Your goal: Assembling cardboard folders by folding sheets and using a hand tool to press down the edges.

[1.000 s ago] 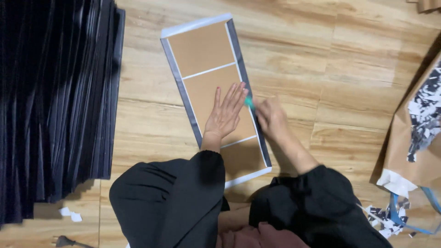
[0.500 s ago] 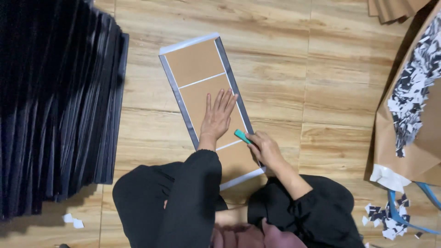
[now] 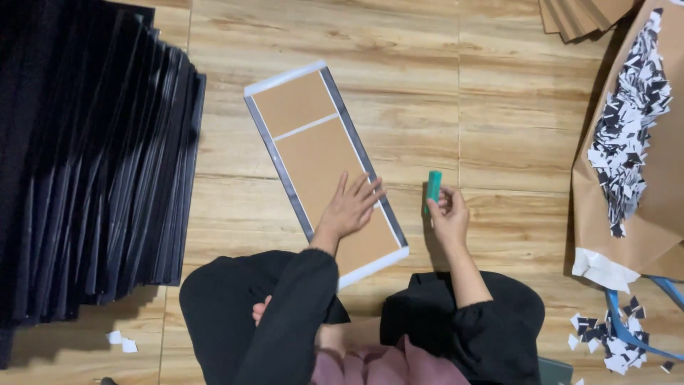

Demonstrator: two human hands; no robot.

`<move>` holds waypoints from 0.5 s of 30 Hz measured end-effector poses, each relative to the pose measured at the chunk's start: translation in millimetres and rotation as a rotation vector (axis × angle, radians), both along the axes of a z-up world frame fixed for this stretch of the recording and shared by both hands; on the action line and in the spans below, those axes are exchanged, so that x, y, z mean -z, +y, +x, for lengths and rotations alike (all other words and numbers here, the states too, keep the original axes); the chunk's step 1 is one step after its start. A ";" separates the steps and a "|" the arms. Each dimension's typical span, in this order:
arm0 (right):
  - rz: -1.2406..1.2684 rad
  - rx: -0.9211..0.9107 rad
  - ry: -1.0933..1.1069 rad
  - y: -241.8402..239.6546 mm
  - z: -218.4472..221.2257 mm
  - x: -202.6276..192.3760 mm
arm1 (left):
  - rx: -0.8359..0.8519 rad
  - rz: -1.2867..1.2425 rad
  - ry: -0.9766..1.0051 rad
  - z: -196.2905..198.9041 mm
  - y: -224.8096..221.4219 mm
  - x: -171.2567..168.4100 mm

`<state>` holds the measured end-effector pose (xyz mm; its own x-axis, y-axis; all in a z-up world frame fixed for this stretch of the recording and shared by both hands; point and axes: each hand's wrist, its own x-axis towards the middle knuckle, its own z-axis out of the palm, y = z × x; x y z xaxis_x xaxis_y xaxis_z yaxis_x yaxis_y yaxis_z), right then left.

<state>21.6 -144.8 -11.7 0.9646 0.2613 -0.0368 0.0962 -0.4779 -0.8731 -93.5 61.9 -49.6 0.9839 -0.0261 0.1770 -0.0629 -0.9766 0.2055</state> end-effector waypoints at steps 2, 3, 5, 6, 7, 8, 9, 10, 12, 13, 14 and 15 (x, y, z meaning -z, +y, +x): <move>0.010 -0.002 -0.031 5.7 8.1 0.0 | -0.025 -0.013 -0.004 8.9 2.7 10.3; 0.022 -0.003 -0.064 10.1 15.0 -0.3 | -0.047 -0.023 -0.010 16.6 5.8 15.1; 0.009 -0.075 -0.082 21.9 29.2 -3.3 | -0.046 -0.022 -0.006 16.8 4.2 13.7; 0.004 -0.154 -0.107 30.6 36.6 -3.8 | -0.051 -0.014 -0.009 16.5 6.2 13.0; 0.005 -0.153 -0.100 40.0 34.5 -10.9 | -0.050 -0.013 -0.002 12.7 3.4 11.9; -0.078 -0.244 -0.126 52.7 37.0 -19.2 | -0.056 -0.017 -0.014 13.6 4.0 9.7; -0.162 -0.334 -0.151 65.3 39.1 -27.8 | -0.062 -0.021 -0.025 14.2 4.6 7.5; -0.160 -0.335 -0.148 70.5 38.0 -20.2 | -0.062 -0.020 -0.022 14.0 4.8 9.7; -0.458 -0.505 -0.267 82.0 36.1 -5.5 | -0.154 -0.043 -0.058 13.9 6.1 13.8; -0.455 -0.506 -0.267 83.4 28.0 -4.9 | -0.155 -0.040 -0.057 13.4 6.2 7.3; -0.482 -0.572 -0.319 84.1 20.4 -5.1 | -0.204 -0.060 -0.050 13.5 5.4 0.7; -0.509 -0.637 -0.372 84.6 12.3 -5.2 | -0.252 -0.080 -0.043 13.1 4.4 -6.0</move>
